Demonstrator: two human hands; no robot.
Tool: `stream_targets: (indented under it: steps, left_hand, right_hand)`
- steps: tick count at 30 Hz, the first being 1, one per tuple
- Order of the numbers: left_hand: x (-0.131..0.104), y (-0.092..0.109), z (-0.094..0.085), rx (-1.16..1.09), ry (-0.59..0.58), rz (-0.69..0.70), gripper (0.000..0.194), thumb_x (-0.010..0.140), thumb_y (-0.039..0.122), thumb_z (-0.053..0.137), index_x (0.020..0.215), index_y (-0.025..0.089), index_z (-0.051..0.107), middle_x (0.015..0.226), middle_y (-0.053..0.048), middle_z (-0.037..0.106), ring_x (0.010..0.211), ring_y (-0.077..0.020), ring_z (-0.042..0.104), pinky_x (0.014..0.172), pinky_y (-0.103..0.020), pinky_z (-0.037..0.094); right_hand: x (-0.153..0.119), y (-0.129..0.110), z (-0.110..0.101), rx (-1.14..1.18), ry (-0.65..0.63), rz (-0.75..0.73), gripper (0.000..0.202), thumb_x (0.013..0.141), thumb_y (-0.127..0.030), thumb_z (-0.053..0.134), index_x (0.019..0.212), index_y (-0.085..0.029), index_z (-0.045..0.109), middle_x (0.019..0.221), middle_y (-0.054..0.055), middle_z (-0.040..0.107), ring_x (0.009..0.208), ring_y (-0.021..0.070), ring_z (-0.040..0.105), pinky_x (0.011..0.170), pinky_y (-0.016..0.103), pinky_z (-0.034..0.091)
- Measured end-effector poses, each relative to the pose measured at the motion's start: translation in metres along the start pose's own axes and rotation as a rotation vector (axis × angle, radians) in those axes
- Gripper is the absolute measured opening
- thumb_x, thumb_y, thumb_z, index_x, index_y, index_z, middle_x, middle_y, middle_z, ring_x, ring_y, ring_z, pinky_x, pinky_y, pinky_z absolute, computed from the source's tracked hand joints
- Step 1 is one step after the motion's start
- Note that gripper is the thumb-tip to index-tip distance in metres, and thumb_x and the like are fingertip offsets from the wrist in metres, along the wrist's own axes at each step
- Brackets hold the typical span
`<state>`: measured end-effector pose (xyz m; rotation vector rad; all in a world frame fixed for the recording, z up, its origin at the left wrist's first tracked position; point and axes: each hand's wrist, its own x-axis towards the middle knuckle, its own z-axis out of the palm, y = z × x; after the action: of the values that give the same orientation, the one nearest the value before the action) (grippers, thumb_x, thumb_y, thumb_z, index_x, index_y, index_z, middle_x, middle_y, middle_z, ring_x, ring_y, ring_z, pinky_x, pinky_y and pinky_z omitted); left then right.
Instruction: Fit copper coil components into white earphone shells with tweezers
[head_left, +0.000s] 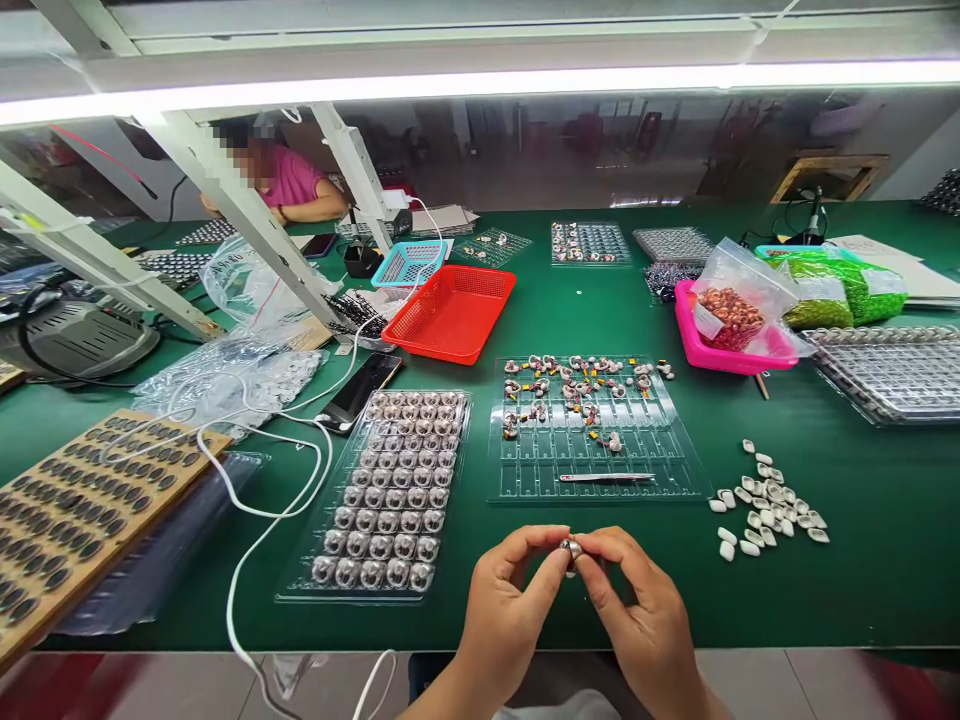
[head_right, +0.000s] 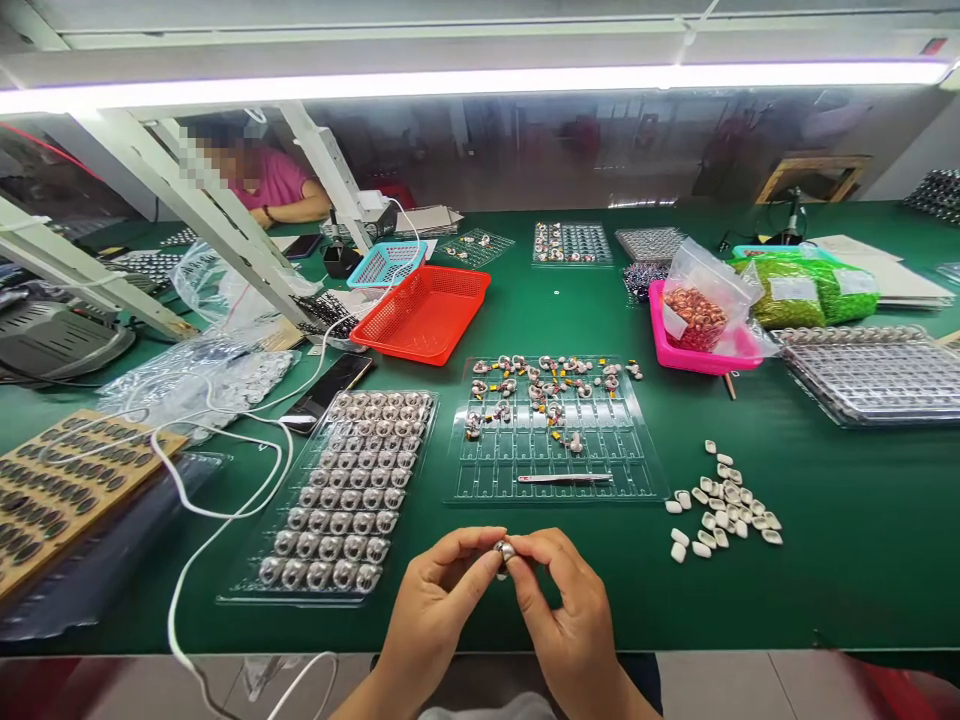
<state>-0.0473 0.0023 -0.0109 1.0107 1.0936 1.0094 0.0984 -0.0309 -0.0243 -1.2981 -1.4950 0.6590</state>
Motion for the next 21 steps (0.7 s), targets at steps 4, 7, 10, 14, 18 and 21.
stream_targets:
  steps: [4, 7, 10, 14, 18, 21]
  left_hand:
    - [0.0013, 0.0035, -0.0026, -0.057, -0.008, -0.048, 0.019, 0.077, 0.032, 0.079, 0.091, 0.018, 0.08, 0.091, -0.009, 0.08, 0.089, -0.025, 0.073, 0.085, -0.033, 0.059]
    - [0.0029, 0.0029, -0.0048, -0.102, -0.019, -0.077, 0.019, 0.075, 0.032, 0.082, 0.088, 0.018, 0.081, 0.088, -0.008, 0.08, 0.087, -0.0238, 0.073, 0.082, -0.032, 0.059]
    - [0.0035, 0.0009, -0.0071, -0.125, -0.022, -0.09, 0.018, 0.073, 0.031, 0.084, 0.086, 0.018, 0.08, 0.086, -0.007, 0.079, 0.084, -0.0218, 0.072, 0.08, -0.03, 0.059]
    - [0.003, -0.0019, -0.009, -0.129, -0.022, -0.094, 0.018, 0.071, 0.029, 0.085, 0.084, 0.018, 0.079, 0.084, -0.006, 0.077, 0.083, -0.0208, 0.071, 0.079, -0.029, 0.058]
    - [0.0023, -0.0029, -0.0089, -0.107, -0.03, -0.088, 0.018, 0.071, 0.028, 0.085, 0.083, 0.017, 0.079, 0.084, -0.007, 0.078, 0.082, -0.0215, 0.071, 0.079, -0.03, 0.058]
    - [0.0019, -0.0013, -0.0081, -0.076, -0.029, -0.083, 0.018, 0.071, 0.029, 0.084, 0.083, 0.017, 0.079, 0.084, -0.007, 0.078, 0.082, -0.0223, 0.071, 0.078, -0.03, 0.057]
  right_hand:
    - [0.0007, -0.002, -0.0011, 0.036, -0.016, 0.061, 0.014, 0.096, -0.018, 0.058, 0.105, -0.026, 0.066, 0.089, 0.0, 0.07, 0.081, 0.0163, 0.069, 0.074, 0.024, 0.055]
    - [0.0012, -0.0021, -0.0016, 0.047, -0.018, 0.075, 0.012, 0.096, -0.019, 0.059, 0.103, -0.026, 0.067, 0.088, 0.0, 0.07, 0.08, 0.0165, 0.069, 0.073, 0.024, 0.054]
    - [0.0011, -0.0015, -0.0016, 0.039, -0.008, 0.072, 0.011, 0.096, -0.019, 0.059, 0.102, -0.025, 0.066, 0.086, 0.001, 0.069, 0.078, 0.0164, 0.067, 0.071, 0.024, 0.054]
    - [-0.0005, 0.0009, -0.0011, 0.009, 0.012, 0.029, 0.014, 0.095, -0.018, 0.06, 0.105, -0.025, 0.065, 0.087, 0.002, 0.068, 0.078, 0.017, 0.067, 0.071, 0.026, 0.055]
    - [-0.0014, 0.0037, -0.0008, -0.027, 0.01, -0.046, 0.018, 0.095, -0.013, 0.058, 0.108, -0.024, 0.064, 0.09, 0.004, 0.068, 0.082, 0.0177, 0.067, 0.071, 0.028, 0.056]
    - [-0.0004, 0.0037, -0.0008, -0.049, 0.006, -0.082, 0.021, 0.094, -0.012, 0.057, 0.111, -0.024, 0.064, 0.091, 0.005, 0.068, 0.082, 0.0181, 0.067, 0.07, 0.029, 0.056]
